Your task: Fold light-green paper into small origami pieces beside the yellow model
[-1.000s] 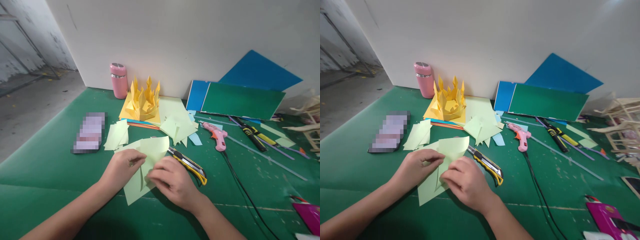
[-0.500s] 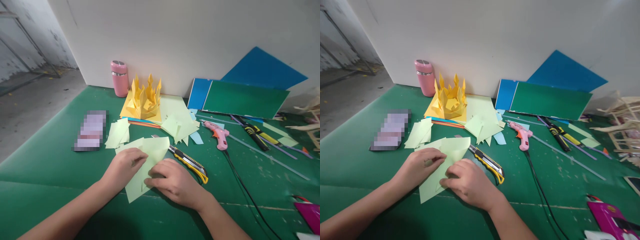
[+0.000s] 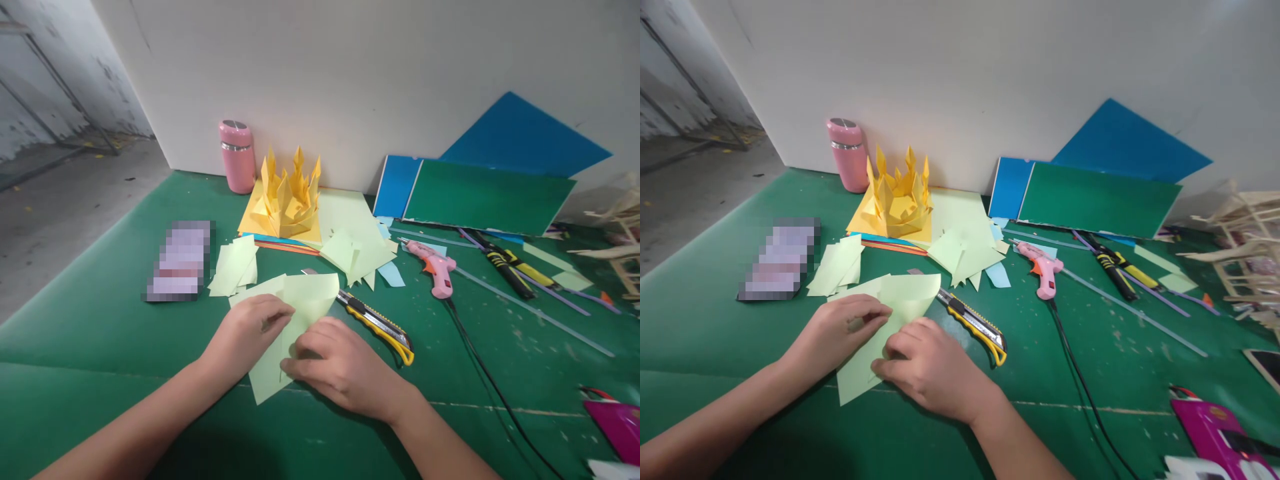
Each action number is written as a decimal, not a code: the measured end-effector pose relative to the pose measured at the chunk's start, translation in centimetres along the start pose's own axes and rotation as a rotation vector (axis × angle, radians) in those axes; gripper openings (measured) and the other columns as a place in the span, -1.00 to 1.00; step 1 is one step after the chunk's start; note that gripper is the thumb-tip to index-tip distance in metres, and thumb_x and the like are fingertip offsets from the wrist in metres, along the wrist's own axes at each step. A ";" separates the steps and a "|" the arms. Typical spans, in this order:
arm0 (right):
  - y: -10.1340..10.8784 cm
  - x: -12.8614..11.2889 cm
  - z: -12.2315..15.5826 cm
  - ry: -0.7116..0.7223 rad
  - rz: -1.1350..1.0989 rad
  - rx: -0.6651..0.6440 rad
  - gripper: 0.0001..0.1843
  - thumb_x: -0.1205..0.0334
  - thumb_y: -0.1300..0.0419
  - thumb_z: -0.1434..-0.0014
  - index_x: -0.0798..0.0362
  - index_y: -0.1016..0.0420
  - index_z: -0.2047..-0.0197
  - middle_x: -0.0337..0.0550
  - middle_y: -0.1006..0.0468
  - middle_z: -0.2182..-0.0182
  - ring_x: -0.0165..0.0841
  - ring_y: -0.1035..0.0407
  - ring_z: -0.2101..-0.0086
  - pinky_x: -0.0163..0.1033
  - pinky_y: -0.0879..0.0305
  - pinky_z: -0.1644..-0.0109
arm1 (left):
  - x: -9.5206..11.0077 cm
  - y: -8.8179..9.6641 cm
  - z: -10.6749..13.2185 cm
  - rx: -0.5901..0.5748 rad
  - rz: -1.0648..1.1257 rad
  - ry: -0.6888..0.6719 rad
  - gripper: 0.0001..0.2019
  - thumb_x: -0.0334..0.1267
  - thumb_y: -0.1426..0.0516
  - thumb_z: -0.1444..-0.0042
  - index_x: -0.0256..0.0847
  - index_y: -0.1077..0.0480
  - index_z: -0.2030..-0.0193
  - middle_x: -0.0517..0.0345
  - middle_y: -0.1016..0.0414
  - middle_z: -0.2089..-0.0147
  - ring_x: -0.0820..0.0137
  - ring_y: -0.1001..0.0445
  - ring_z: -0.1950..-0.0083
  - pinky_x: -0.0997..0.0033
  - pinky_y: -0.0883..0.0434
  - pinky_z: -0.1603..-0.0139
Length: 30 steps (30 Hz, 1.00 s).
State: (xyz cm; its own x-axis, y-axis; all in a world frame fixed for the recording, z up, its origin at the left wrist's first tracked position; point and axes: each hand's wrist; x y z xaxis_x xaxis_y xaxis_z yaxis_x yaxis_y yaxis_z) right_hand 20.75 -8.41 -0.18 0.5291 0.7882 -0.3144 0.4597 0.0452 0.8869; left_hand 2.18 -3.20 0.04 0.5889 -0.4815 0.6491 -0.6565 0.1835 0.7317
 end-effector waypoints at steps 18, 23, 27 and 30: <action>-0.2 0.0 -0.1 0.031 0.008 0.265 -0.82 0.26 -0.09 -0.30 0.04 -0.48 0.09 -0.16 -0.55 0.29 -0.35 -0.34 0.24 -0.20 -0.23 0.12 | 1.0 0.7 -0.6 -0.002 0.529 0.515 -0.78 -0.15 -0.24 0.17 -0.22 -0.55 0.38 0.10 -0.63 0.34 0.31 -0.54 0.32 0.39 -0.47 0.29; 0.5 0.1 0.1 0.074 0.005 0.426 -0.80 0.27 -0.15 -0.27 0.06 -0.44 0.03 -0.12 -0.59 0.22 -0.36 -0.40 0.17 -0.18 -0.29 0.06 | 1.3 1.1 -0.6 0.031 0.718 0.688 -0.71 -0.11 -0.33 0.28 -0.20 -0.57 0.37 0.11 -0.63 0.29 0.32 -0.52 0.26 0.41 -0.43 0.24; 0.6 0.1 0.1 0.058 -0.062 0.534 -0.83 0.42 -0.15 -0.22 0.08 -0.48 0.12 -0.08 -0.61 0.27 -0.34 -0.43 0.22 -0.19 -0.36 0.16 | 1.3 1.2 -0.6 0.057 0.764 0.683 -0.70 -0.12 -0.33 0.27 -0.23 -0.58 0.36 0.10 -0.62 0.33 0.33 -0.51 0.30 0.38 -0.43 0.24; 0.5 -0.1 0.2 -0.052 -0.176 0.644 -0.80 0.49 -0.16 -0.18 0.06 -0.50 0.17 -0.08 -0.61 0.30 -0.35 -0.45 0.28 -0.20 -0.39 0.22 | 1.6 1.2 -0.5 0.039 0.740 0.612 -0.73 -0.15 -0.28 0.17 -0.23 -0.58 0.30 0.11 -0.59 0.43 0.35 -0.50 0.37 0.38 -0.44 0.30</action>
State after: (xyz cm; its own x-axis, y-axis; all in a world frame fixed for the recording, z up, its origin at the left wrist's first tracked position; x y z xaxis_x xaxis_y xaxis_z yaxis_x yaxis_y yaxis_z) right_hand 21.04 -8.56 0.25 0.4334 0.7710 -0.4666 0.8678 -0.2176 0.4467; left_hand 2.58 -3.28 2.06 0.1558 0.2782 0.9478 -0.9694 0.2276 0.0925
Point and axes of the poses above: each hand's wrist, its own z-axis away from the middle knuckle, its own y-axis out of the back of the hand, x = y × z
